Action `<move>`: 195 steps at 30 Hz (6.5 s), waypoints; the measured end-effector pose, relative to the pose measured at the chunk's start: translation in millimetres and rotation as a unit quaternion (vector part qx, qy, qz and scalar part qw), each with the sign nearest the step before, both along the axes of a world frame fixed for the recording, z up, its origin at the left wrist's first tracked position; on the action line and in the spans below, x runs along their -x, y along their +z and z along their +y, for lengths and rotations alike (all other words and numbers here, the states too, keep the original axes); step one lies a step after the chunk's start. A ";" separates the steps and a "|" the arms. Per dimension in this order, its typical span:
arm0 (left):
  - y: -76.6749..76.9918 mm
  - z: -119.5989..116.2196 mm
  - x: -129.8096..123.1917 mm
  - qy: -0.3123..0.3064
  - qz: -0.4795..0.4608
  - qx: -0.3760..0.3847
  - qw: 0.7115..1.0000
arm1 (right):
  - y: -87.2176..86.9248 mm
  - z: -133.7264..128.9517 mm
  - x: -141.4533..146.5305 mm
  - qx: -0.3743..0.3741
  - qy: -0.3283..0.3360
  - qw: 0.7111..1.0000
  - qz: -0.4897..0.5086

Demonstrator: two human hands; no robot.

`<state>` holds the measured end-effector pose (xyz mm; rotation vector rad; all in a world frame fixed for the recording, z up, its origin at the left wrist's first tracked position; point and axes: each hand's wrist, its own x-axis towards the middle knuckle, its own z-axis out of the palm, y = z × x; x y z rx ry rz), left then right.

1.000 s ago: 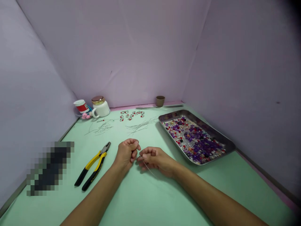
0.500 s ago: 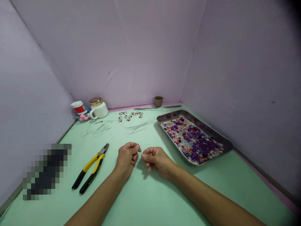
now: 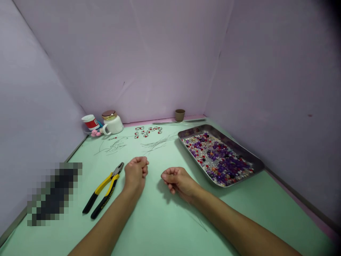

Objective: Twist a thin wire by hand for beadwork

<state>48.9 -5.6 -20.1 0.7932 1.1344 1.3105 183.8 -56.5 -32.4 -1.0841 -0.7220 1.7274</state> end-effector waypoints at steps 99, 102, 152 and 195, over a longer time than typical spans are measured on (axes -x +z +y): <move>0.4 -4.5 -0.3 -0.119 -0.080 0.128 0.981 | -2.9 -7.4 -0.9 -0.430 -0.008 0.851 -0.300; -1.4 -6.7 -2.6 -0.124 -0.084 0.139 0.979 | -3.2 -4.3 -3.0 -0.435 -0.015 0.848 -0.302; 11.2 -37.4 -22.9 -0.318 0.201 -0.091 0.922 | -1.8 2.7 3.1 -0.172 -0.190 0.966 -0.028; 2.2 -47.8 -30.9 -0.356 0.162 0.010 0.920 | 3.5 21.8 -11.2 -0.206 -0.283 0.932 -0.090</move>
